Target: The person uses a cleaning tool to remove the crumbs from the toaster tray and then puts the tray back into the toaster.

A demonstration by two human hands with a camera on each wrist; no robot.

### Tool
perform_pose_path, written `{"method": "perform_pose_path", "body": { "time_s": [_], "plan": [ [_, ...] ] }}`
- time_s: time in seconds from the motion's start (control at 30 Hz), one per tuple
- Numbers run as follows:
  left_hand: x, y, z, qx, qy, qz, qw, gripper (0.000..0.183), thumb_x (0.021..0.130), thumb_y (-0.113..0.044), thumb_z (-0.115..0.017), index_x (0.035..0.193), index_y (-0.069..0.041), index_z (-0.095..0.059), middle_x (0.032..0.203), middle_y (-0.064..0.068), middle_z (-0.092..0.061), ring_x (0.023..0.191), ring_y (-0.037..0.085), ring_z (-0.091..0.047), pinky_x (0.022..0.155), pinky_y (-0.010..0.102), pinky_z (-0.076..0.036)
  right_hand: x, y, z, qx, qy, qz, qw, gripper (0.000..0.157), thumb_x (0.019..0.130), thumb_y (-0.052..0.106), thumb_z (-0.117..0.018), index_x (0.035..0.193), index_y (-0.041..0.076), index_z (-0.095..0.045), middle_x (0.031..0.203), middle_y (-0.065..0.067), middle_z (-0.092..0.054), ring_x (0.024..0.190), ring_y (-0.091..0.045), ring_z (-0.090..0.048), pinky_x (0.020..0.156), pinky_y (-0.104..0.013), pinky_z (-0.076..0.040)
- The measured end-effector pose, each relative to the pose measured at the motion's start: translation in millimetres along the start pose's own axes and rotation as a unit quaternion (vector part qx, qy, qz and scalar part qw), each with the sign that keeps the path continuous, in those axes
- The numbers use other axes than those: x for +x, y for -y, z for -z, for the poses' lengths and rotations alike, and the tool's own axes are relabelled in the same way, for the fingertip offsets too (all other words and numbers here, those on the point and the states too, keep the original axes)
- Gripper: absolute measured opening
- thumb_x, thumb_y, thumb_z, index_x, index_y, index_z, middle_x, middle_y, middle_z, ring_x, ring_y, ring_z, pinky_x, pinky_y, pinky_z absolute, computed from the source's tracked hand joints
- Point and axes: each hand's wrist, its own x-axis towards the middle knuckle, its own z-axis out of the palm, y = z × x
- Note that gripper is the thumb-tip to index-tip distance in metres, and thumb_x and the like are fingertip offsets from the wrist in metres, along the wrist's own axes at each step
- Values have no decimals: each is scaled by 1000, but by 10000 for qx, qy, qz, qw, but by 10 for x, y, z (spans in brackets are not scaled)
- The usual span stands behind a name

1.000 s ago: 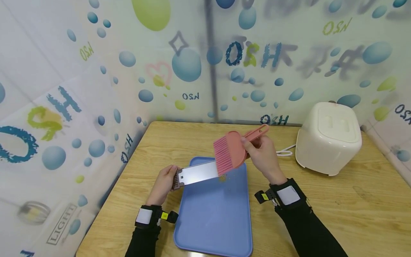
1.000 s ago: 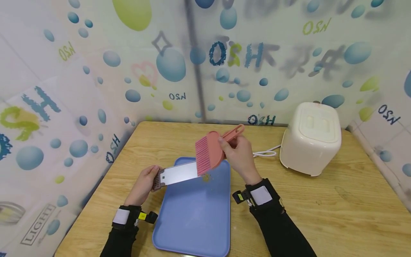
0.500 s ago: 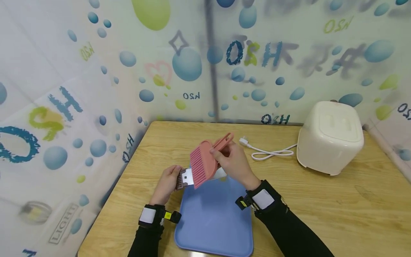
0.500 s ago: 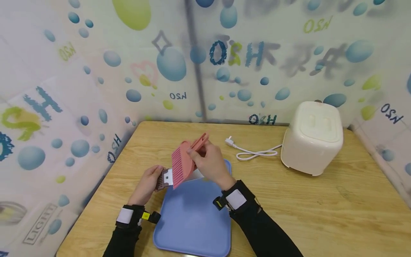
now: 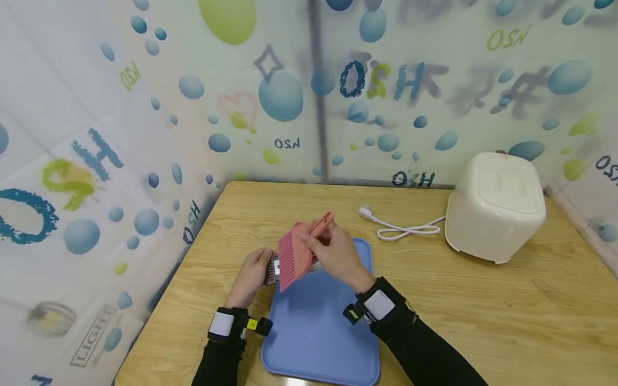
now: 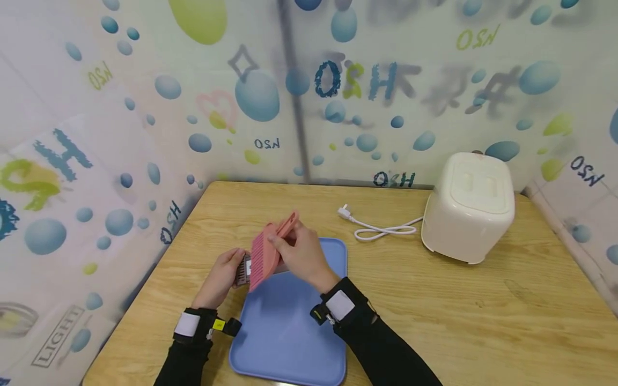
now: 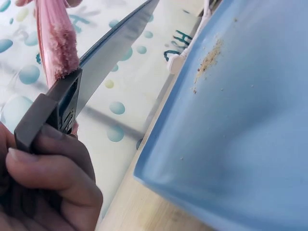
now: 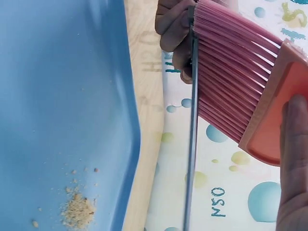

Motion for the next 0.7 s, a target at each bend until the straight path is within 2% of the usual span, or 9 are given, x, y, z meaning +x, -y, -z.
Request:
{"method": "perform_pose_path", "body": {
  "time_s": [0.13,0.23,0.43,0.7],
  "plan": [
    [-43,-109,0,4,92,125,9999,34,101,-28,-34,97,-3,-57,72,12,-50,51,18,-42,42,30,-33,-14,-49,18,9,-14,-78,10000,25,91,12,-56,108,-6,-51,86,-17,-63,67,-22,-61,55,-41,-51],
    [-51,-124,-1,20,64,132,9999,34,101,-28,-34,97,-3,-58,72,12,-50,51,18,-42,42,30,-33,-20,-59,40,-56,-34,-94,9999,25,91,13,-57,108,-5,-51,86,-17,-63,69,-22,-61,56,-38,-52],
    [-24,-45,-7,99,-112,6,9999,34,100,-31,-36,93,-6,-59,71,12,-50,51,19,-41,40,28,-32,-28,-92,86,-76,-54,-126,9999,26,91,14,-57,108,-5,-52,88,-17,-63,70,-21,-61,55,-36,-52],
    [-15,-30,-6,142,-135,29,9998,36,100,-33,-35,93,-6,-58,72,11,-49,52,19,-41,41,26,-32,-55,-117,168,-159,-165,-81,9997,26,90,13,-58,107,-6,-53,86,-17,-62,70,-23,-60,56,-43,-51]
  ]
}}
